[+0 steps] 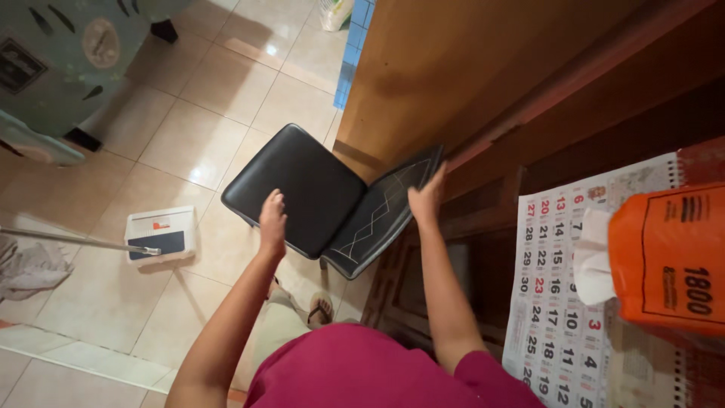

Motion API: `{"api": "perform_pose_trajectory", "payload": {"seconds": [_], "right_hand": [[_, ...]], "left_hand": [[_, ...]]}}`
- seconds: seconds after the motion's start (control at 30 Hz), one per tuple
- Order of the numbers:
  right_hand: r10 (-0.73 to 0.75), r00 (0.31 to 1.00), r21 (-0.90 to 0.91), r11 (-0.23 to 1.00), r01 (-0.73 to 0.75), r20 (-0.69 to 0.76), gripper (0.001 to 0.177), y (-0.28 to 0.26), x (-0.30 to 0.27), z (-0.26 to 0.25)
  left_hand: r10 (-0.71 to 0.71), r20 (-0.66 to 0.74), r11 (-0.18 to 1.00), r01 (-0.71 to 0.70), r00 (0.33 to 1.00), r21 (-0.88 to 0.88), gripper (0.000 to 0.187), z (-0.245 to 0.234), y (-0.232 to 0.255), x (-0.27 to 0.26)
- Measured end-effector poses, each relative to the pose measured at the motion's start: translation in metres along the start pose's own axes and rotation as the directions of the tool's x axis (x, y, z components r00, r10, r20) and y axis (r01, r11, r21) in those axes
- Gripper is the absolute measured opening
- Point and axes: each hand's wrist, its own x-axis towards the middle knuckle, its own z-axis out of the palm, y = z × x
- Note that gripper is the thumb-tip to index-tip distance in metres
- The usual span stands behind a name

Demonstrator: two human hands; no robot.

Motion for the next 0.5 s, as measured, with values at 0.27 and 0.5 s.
{"api": "perform_pose_trajectory", "payload": {"seconds": [0.27,0.5], "right_hand": [[-0.244,0.735,0.269,0.959,0.088,0.632,0.047,-0.133,-0.054,0.087],[-0.385,0.380,0.462,0.877,-0.132,0.841,0.046,-0.224,-0.103,0.187]], "left_hand": [[0.229,-0.134,0.969,-0.239,0.964,-0.063,0.062,-0.106,0.040,-0.060],[0.278,-0.439,0.938,-0.340,0.854,-0.069,0.058,-0.241,0.077,-0.087]]}}
